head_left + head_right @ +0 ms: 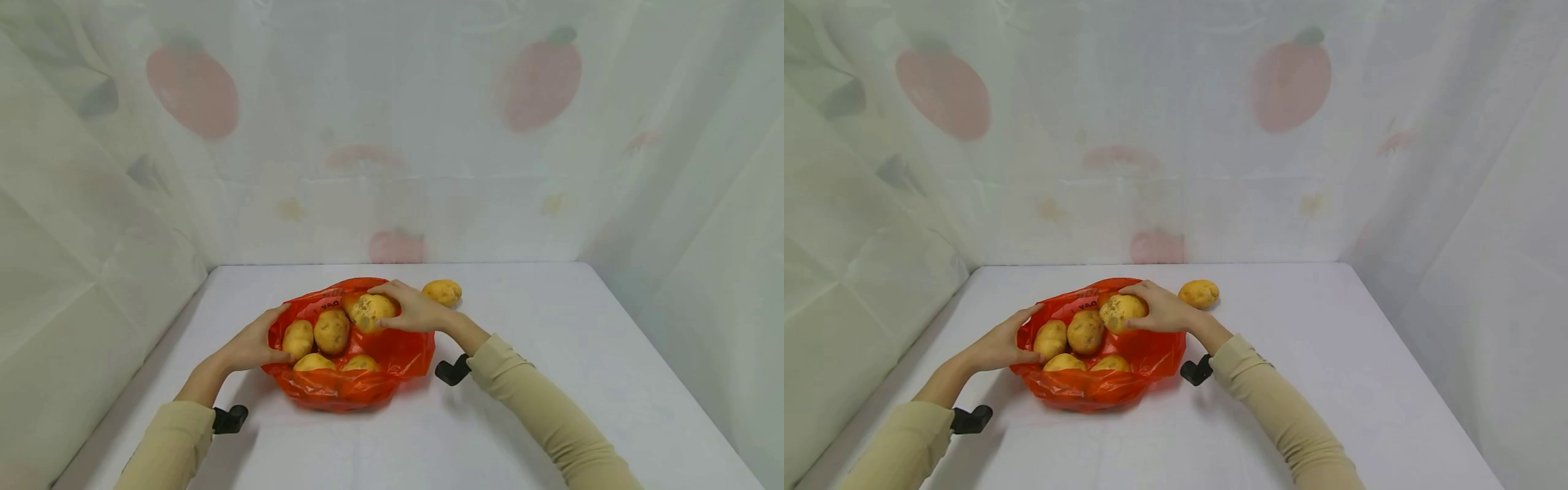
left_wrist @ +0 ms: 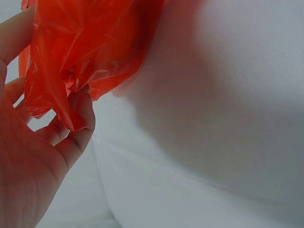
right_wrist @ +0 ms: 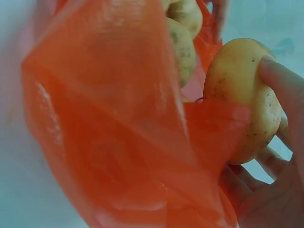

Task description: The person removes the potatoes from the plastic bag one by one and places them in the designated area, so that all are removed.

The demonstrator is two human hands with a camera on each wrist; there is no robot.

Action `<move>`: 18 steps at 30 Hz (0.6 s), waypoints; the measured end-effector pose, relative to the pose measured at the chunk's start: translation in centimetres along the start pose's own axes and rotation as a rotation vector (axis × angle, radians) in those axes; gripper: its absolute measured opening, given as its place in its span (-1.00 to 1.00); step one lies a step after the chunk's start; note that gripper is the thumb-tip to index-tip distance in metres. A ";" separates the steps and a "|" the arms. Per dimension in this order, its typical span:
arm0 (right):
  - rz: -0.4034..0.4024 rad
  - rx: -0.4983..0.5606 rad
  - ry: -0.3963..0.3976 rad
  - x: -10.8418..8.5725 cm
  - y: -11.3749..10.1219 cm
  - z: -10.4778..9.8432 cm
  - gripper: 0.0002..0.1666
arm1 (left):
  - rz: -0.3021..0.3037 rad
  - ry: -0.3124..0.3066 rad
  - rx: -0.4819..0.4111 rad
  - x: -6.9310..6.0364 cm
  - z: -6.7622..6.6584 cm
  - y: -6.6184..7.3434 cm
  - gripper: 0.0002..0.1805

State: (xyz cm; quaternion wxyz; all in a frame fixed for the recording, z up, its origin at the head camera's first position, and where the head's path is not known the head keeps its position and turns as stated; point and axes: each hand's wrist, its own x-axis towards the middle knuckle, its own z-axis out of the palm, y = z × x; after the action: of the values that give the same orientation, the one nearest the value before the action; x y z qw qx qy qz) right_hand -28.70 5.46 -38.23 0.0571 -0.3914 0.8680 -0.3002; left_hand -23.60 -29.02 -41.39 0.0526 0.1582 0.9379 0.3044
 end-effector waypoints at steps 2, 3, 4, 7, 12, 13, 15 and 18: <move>-0.004 0.013 0.016 -0.1 0.1 -0.4 -0.32 | -0.002 -0.001 0.000 0.0 0.0 0.0 0.12; -0.008 0.019 0.024 -0.1 0.1 -0.5 -0.31 | -0.003 -0.002 0.001 0.0 0.0 0.0 0.12; -0.011 0.023 0.028 -0.2 0.2 -0.7 -0.31 | -0.005 -0.002 0.002 0.0 0.0 0.0 0.12; -0.028 0.043 0.051 -0.4 0.2 -1.2 -0.31 | -0.009 -0.001 0.005 0.0 0.0 0.0 0.12; -0.029 0.090 0.076 -1.0 0.2 -2.0 -0.32 | -0.006 -0.001 0.002 -0.1 -0.1 0.0 0.13; -0.027 0.098 0.078 -1.1 0.2 -2.2 -0.32 | -0.005 -0.001 0.000 -0.1 -0.1 0.0 0.13; -0.026 0.126 0.085 -1.3 0.1 -2.6 -0.32 | -0.004 -0.001 -0.001 -0.1 -0.1 0.1 0.13; -0.019 0.156 0.104 -1.5 0.2 -3.1 -0.30 | -0.003 -0.001 -0.002 -0.1 -0.1 0.1 0.13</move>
State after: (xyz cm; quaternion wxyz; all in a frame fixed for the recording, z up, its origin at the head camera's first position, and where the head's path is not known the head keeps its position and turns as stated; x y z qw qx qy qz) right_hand -28.83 8.12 -36.02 0.0394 -0.3777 0.8401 -0.3872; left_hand -23.46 -29.05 -41.25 0.0537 0.1568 0.9378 0.3050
